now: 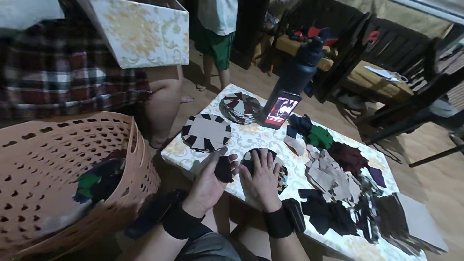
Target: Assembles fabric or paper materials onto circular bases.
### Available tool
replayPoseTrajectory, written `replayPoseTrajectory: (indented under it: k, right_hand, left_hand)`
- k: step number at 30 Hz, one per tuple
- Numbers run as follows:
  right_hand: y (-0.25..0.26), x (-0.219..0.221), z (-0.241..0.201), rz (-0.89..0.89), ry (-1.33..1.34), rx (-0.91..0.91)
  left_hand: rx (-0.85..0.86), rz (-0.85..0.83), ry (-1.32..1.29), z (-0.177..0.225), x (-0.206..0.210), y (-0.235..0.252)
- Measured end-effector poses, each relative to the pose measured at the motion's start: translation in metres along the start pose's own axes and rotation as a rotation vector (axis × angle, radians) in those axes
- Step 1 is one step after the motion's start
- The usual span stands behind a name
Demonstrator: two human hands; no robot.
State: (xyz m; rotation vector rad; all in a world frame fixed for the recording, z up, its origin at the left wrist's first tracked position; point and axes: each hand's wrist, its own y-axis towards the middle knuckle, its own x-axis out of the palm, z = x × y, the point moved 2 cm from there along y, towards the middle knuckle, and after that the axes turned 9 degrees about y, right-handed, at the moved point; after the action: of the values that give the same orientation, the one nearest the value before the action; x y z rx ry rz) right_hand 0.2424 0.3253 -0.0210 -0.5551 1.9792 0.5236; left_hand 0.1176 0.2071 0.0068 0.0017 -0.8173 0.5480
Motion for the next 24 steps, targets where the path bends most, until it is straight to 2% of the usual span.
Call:
replayPoseTrajectory:
  k: [3, 6, 9, 12, 18, 24]
  right_hand:
    - [-0.009, -0.011, 0.000, 0.154, 0.113, -0.091]
    - [-0.023, -0.021, -0.007, 0.284, 0.305, -0.211]
    - [-0.032, -0.020, -0.021, 0.288, 0.446, -0.306]
    - [-0.034, -0.012, -0.043, 0.200, 0.504, -0.366]
    - [-0.025, 0.014, -0.075, 0.087, 0.476, -0.458]
    - [-0.017, 0.032, -0.086, 0.123, 0.264, -0.492]
  left_hand:
    - [0.063, 0.023, 0.018, 0.003, -0.009, -0.003]
    - [0.334, 0.144, 0.148, 0.018, -0.024, -0.004]
    - [0.519, 0.239, 0.206, 0.032, -0.037, -0.004]
    - [0.491, 0.297, 0.231, 0.035, -0.042, -0.005]
    - [0.439, 0.284, 0.353, 0.028, -0.053, -0.010]
    - [0.400, 0.265, 0.371, 0.023, -0.062, -0.009]
